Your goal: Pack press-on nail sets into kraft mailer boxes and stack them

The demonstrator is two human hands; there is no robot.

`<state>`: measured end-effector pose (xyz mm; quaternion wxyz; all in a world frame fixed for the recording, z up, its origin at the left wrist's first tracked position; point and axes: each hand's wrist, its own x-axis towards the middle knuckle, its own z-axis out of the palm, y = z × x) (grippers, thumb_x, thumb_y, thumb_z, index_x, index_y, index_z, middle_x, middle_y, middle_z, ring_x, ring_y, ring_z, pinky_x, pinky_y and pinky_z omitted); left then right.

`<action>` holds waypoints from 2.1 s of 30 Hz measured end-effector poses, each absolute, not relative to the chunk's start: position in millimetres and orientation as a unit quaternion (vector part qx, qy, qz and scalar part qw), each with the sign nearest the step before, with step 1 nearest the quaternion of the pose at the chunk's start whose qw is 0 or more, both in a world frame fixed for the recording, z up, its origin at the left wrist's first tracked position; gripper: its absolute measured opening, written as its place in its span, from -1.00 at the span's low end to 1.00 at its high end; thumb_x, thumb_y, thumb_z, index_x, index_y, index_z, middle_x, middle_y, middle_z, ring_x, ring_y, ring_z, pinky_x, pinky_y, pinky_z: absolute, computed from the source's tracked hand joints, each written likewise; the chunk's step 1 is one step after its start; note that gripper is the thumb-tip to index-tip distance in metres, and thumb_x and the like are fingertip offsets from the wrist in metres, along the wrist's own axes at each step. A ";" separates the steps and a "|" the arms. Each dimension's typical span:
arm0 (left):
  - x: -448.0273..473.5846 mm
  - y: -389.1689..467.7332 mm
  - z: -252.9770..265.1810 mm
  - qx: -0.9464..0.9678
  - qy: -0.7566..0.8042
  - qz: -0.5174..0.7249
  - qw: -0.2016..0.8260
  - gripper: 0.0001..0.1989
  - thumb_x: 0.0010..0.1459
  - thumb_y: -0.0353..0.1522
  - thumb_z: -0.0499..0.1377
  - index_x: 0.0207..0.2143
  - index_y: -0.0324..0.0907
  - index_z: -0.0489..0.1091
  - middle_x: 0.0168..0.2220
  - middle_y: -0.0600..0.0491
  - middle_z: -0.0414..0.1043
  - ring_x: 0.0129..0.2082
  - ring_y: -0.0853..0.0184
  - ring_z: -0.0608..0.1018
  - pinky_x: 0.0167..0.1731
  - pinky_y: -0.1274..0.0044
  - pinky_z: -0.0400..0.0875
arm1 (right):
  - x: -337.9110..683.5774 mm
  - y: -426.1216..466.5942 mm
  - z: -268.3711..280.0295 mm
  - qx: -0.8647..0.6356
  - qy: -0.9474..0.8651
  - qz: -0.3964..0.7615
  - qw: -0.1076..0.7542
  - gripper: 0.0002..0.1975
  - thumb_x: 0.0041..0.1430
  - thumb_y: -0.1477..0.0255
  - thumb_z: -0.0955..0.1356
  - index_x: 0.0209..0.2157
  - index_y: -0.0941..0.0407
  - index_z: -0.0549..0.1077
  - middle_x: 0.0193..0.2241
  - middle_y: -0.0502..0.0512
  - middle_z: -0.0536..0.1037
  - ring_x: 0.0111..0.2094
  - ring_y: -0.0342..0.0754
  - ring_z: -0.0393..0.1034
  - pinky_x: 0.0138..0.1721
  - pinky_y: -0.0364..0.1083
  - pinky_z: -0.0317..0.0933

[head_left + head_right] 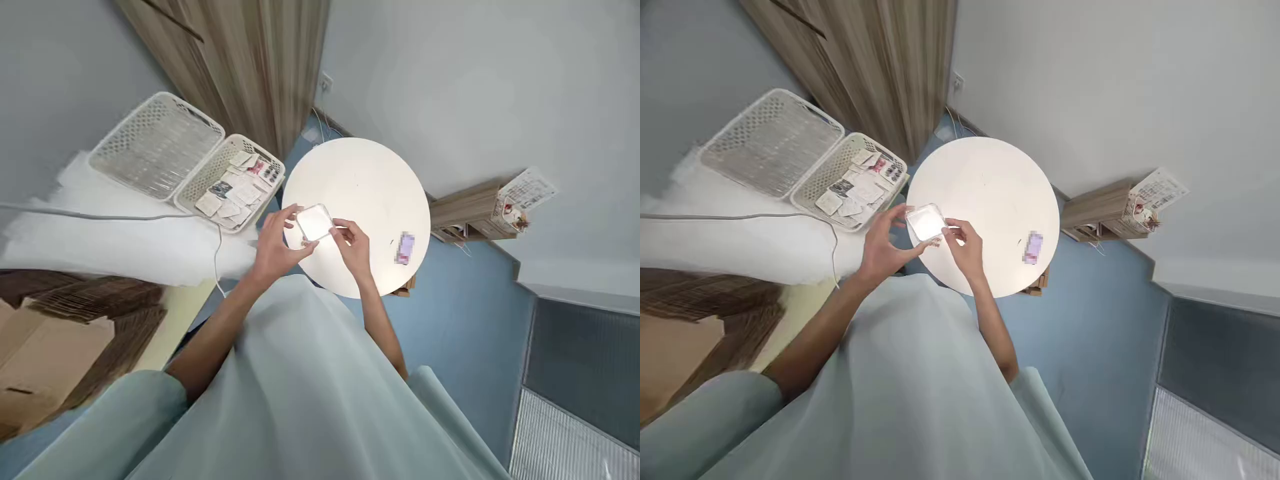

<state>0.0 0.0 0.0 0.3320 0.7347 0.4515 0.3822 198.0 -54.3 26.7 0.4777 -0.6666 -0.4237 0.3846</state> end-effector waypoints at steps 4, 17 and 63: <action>31.8 -14.3 3.3 0.763 0.431 0.333 0.347 -0.08 0.12 -0.22 0.47 0.46 -0.08 0.22 0.29 -0.15 0.50 0.16 0.01 0.55 0.11 0.21 0.59 | 231.3 -86.2 25.7 -0.683 -0.408 0.388 0.465 -0.53 0.30 -0.02 0.48 0.02 0.04 0.63 0.05 0.17 0.71 -0.03 0.03 0.64 0.11 0.04 0.54; 91.6 -51.0 6.5 0.786 0.368 0.276 0.414 0.00 0.25 -0.23 0.37 0.62 -0.01 -0.02 0.37 -0.14 0.44 0.34 -0.07 0.44 0.31 0.06 0.45 | 271.2 -128.2 13.2 -0.703 -0.353 0.462 0.409 -0.22 0.05 0.05 0.66 0.27 -0.03 0.55 0.22 0.18 0.64 0.23 0.20 0.57 0.31 0.20 0.47; 40.0 -24.8 -8.6 0.518 0.384 0.152 0.750 -0.34 0.05 -0.13 0.54 0.18 -0.11 0.59 0.23 -0.22 0.58 -0.01 0.03 0.70 0.14 0.07 0.60 | 259.8 -145.2 -3.4 -0.621 -0.284 0.576 0.449 -0.41 0.29 -0.22 0.40 -0.02 0.01 0.55 -0.07 0.11 0.68 -0.19 0.02 0.69 -0.08 0.03 0.61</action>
